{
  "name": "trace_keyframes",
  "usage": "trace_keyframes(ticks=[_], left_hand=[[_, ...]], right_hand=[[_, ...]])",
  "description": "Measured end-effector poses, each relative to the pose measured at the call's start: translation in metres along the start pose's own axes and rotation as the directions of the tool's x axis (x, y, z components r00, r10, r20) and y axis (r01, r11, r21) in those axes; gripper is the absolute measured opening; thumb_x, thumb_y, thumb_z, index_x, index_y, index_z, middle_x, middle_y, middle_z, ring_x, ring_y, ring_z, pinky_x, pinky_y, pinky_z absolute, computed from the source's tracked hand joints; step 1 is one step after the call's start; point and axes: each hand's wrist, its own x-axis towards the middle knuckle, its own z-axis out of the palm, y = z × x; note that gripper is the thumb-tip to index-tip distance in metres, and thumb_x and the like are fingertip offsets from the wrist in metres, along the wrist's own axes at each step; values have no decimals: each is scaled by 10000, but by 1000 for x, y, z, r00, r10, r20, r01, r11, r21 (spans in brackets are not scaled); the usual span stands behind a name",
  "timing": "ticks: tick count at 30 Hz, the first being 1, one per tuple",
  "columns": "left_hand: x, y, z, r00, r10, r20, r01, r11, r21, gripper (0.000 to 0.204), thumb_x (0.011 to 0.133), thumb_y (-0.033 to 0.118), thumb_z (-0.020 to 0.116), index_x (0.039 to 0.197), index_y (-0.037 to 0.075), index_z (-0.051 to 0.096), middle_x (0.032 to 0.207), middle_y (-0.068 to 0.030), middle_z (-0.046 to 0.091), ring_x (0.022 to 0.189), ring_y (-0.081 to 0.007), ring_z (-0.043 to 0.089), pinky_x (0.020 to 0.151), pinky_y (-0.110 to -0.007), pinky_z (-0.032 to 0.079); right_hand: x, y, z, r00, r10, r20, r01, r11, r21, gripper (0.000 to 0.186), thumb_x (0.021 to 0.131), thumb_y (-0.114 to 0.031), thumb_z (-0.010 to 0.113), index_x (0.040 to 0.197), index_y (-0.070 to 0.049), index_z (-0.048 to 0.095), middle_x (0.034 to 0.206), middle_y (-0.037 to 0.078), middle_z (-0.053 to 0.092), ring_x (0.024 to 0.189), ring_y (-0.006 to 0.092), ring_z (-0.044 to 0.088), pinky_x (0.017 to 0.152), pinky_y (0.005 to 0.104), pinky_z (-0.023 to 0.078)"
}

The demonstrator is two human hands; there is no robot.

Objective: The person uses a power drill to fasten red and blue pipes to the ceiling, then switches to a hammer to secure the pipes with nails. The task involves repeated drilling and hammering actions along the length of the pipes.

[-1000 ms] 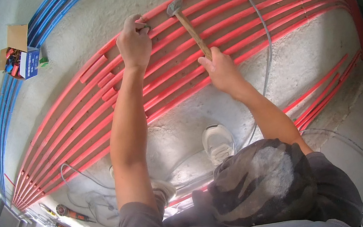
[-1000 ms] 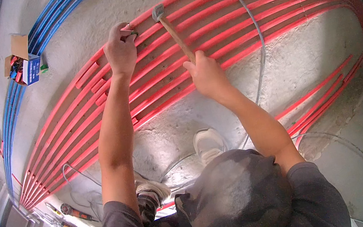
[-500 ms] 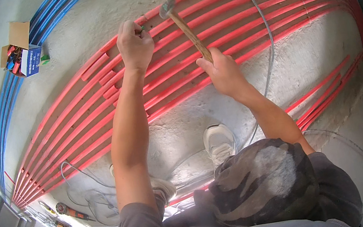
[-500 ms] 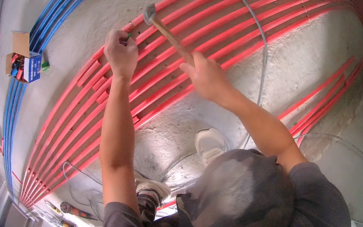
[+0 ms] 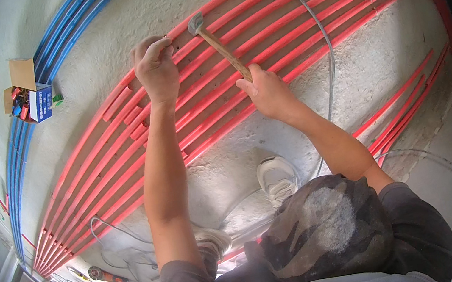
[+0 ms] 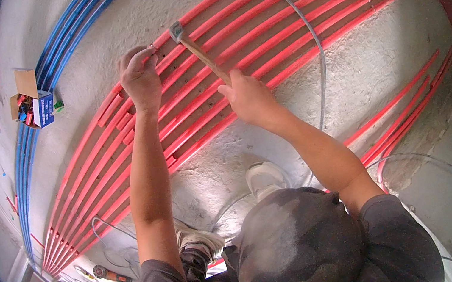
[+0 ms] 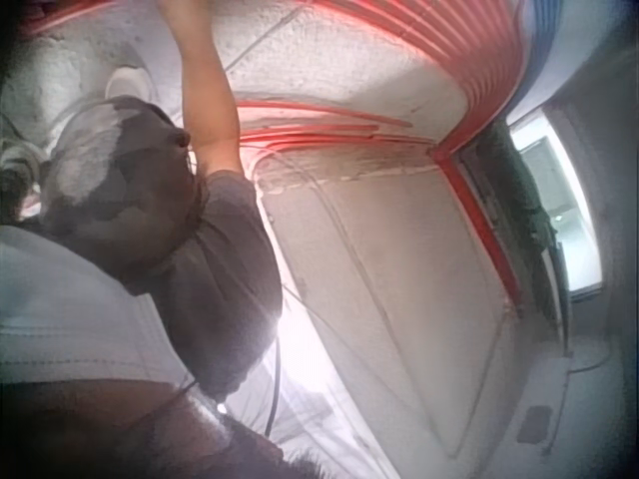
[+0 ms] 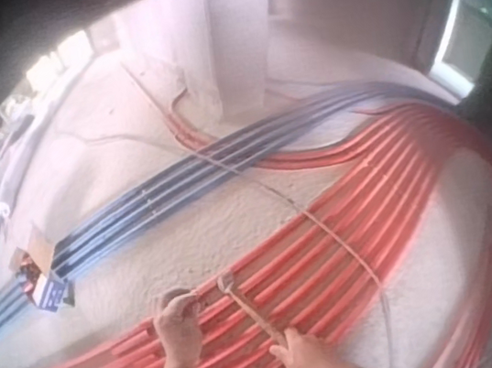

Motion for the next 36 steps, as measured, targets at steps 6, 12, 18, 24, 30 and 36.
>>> trace_keyframes(ticks=[6, 12, 18, 24, 30, 36], left_hand=[[-7, -18, 6, 987, -114, 114, 124, 989, -84, 164, 845, -42, 722, 987, 17, 778, 950, -135, 770, 848, -310, 737, 785, -384, 573], [-9, -13, 12, 992, -109, 64, 114, 990, -81, 176, 845, -50, 710, 996, 20, 769, 951, -152, 779, 867, -282, 767, 799, -358, 590], [-12, -16, 16, 956, -287, 65, 293, 947, -134, 205, 843, -16, 718, 1031, 43, 777, 930, -139, 783, 852, -268, 773, 777, -358, 594], [-14, -22, 18, 977, -203, 65, 203, 979, 7, 270, 849, -11, 745, 1102, 75, 784, 921, -121, 790, 841, -224, 778, 783, -328, 592], [-13, -16, 20, 967, -239, 88, 239, 971, 8, 361, 859, -4, 688, 1190, 118, 763, 915, -104, 782, 850, -288, 759, 771, -390, 589], [-16, -26, 13, 982, -176, 71, 177, 984, -16, 389, 856, -40, 645, 1231, 44, 711, 925, -121, 777, 867, -328, 746, 791, -431, 590]], right_hand=[[0, -1, 3, 1000, 5, -10, -5, 1000, 12, 385, 1053, -343, 639, 1091, 35, 579, 925, 306, 693, 933, 516, 679, 773, 582, 510], [0, 0, 2, 999, 49, -3, -49, 998, 40, 383, 1043, -349, 649, 1108, 25, 595, 909, 286, 698, 904, 490, 688, 766, 561, 514], [-6, -15, 0, 996, 68, 50, -76, 980, 183, 430, 1029, -373, 659, 1108, 47, 612, 938, 313, 701, 930, 514, 682, 774, 571, 512], [-8, -33, -3, 998, -33, 50, 26, 992, 122, 427, 1034, -379, 655, 1103, 39, 607, 903, 312, 694, 908, 518, 679, 764, 576, 507], [-11, -30, -4, 997, -82, 14, 83, 996, -27, 398, 1053, -369, 654, 1107, 22, 605, 789, 240, 643, 768, 433, 665, 695, 505, 489], [-20, -55, -18, 995, -101, 1, 101, 994, 29, 392, 1056, -357, 629, 1113, 26, 571, 866, 299, 689, 876, 544, 667, 764, 604, 498]])
